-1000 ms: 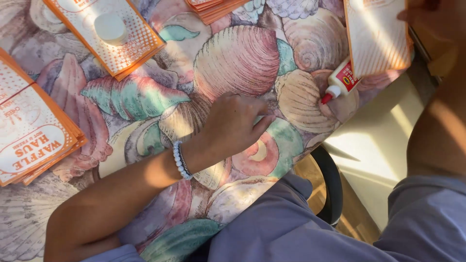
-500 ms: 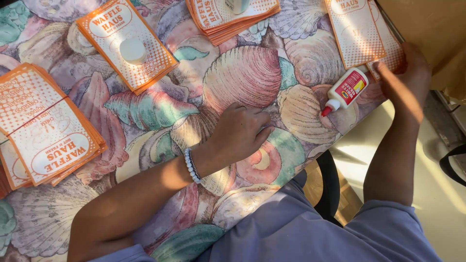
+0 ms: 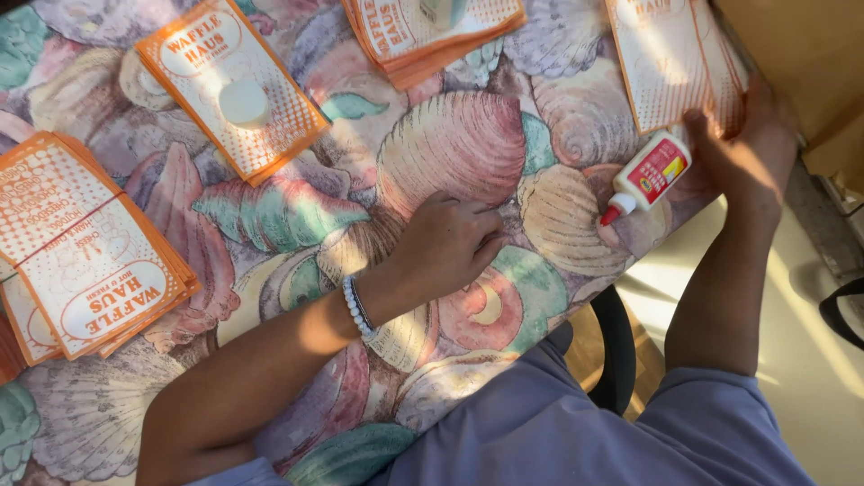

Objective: Applying glue to paper templates and folding them to create bags

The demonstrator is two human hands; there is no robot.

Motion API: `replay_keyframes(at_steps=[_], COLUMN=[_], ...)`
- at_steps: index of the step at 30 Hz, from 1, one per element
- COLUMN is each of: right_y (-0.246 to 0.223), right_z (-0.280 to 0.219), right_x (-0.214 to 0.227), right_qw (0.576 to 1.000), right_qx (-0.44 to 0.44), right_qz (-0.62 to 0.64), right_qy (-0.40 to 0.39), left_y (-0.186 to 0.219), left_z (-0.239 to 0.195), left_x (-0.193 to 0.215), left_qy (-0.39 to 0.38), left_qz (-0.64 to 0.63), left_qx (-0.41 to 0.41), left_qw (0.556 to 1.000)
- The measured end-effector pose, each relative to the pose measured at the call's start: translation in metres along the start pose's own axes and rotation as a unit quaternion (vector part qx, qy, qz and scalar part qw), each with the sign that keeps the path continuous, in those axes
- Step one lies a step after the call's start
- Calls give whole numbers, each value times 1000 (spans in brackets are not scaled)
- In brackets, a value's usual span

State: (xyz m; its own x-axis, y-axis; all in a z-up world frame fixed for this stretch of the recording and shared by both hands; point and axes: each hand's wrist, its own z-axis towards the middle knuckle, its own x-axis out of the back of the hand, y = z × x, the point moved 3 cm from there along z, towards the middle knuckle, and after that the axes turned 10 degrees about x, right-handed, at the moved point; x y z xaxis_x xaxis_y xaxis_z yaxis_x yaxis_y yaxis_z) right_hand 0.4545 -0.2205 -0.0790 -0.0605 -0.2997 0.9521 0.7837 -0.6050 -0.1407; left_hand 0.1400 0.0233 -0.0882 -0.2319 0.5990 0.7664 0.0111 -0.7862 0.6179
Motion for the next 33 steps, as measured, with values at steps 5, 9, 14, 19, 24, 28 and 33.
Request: replay_keyframes(at_steps=[5, 9, 14, 19, 24, 28, 33], right_y=[15, 12, 11, 8, 3, -22, -42], right_z=[-5, -14, -7, -1, 7, 20, 48], right_x=[-16, -21, -22, -11, -22, 0, 10], right_qw=[997, 994, 998, 996, 999, 996, 989], right_qx=[-30, -13, -19, -26, -17, -63, -14], right_qz=[9, 27, 24, 56, 36, 40, 137], right_qy=[75, 106, 59, 62, -14, -54, -58], left_y=[0, 0, 0, 0, -1, -1, -2], left_z=[2, -2, -3, -5, -3, -2, -3], left_x=[6, 6, 4, 3, 1, 2, 2], left_qy=[-26, -36, -33, -30, -17, -24, -30], left_qz=[-8, -12, 1, 13, 14, 15, 4], left_qx=[-3, 7, 2, -1, -10, -2, 1], left_qw=[1000, 999, 999, 999, 1000, 1000, 1000])
